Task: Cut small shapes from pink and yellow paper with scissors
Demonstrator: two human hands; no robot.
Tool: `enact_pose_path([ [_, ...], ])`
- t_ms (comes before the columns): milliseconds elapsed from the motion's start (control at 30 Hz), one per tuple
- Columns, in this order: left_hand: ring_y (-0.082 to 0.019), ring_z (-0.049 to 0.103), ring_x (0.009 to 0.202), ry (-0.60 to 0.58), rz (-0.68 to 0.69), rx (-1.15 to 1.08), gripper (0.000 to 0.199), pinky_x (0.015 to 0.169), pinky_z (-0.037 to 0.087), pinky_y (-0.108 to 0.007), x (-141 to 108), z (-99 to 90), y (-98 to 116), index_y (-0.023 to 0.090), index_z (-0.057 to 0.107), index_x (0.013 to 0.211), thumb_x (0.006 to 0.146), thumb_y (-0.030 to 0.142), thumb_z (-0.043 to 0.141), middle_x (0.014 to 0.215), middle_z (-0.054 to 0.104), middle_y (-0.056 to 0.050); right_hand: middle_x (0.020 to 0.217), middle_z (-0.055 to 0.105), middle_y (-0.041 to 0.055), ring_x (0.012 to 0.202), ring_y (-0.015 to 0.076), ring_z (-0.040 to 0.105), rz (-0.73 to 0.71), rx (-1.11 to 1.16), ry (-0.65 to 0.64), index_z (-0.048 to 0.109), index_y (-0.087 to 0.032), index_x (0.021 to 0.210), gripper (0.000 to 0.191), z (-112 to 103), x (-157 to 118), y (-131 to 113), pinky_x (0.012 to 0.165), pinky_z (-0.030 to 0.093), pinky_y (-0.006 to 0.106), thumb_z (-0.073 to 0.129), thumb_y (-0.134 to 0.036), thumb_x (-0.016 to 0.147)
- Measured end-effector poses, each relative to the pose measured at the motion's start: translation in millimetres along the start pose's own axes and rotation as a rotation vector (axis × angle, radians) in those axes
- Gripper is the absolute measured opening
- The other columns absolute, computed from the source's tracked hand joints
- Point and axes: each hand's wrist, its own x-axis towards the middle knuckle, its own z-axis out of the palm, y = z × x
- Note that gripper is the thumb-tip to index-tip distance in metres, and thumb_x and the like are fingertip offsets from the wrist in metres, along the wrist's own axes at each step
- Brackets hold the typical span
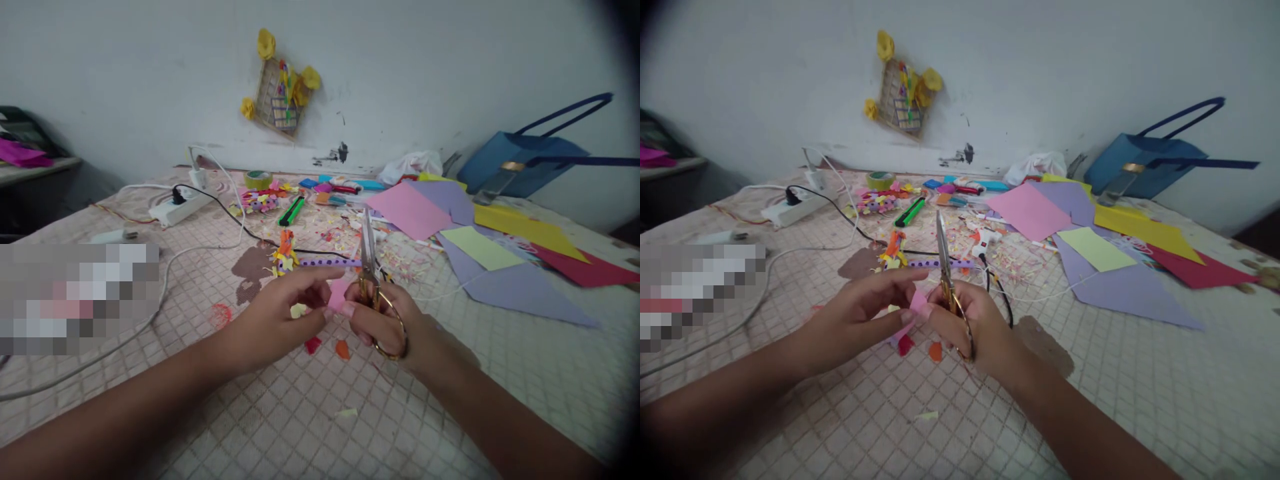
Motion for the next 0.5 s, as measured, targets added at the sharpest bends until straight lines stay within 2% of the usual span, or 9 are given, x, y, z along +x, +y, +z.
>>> enact_pose_path([
  [133, -0.014, 0.056, 0.088, -0.024, 0.072, 0.193, 0.034, 0.079, 0.048, -0.030, 0, -1.3, 2, 0.016, 0.056, 0.108, 0.074, 0.012, 0.054, 0.104, 0.060, -0.007, 0.048, 0.042, -0.0067, 0.040, 0.0061, 0.037, 0.034, -0.060, 0.042, 0.049, -0.018, 0.067, 0.017, 2, -4, -11, 0.036, 0.027, 0.018, 0.059, -0.032, 0.072],
  [300, -0.012, 0.057, 0.078, -0.007, 0.143, 0.382, 0.030, 0.073, 0.048, -0.026, 1, -1.9, 1, 0.016, 0.055, 0.107, 0.077, 0.014, 0.055, 0.093, 0.062, -0.004, 0.047, 0.042, -0.0066, 0.040, 0.0068, 0.036, 0.041, -0.123, 0.065, 0.048, -0.019, 0.067, 0.023, 4, -4, -19, 0.035, 0.027, 0.019, 0.061, -0.038, 0.070],
  [400, -0.012, 0.056, 0.078, -0.011, 0.242, 0.514, 0.027, 0.072, 0.047, -0.027, -1, -1.7, -2, 0.018, 0.053, 0.108, 0.081, 0.018, 0.053, 0.089, 0.062, -0.003, 0.048, 0.041, -0.0065, 0.041, 0.0063, 0.035, 0.030, -0.162, 0.054, 0.050, -0.018, 0.066, 0.023, 3, -2, -17, 0.036, 0.026, 0.019, 0.060, -0.038, 0.071],
  [500, -0.016, 0.055, 0.087, -0.051, 0.342, 0.620, 0.027, 0.076, 0.045, -0.029, -4, -0.7, -4, 0.016, 0.052, 0.110, 0.084, 0.021, 0.050, 0.095, 0.061, -0.007, 0.049, 0.042, -0.0064, 0.042, 0.0062, 0.035, 0.036, -0.179, 0.009, 0.051, -0.017, 0.068, 0.021, -3, 1, -7, 0.037, 0.026, 0.018, 0.059, -0.036, 0.073],
])
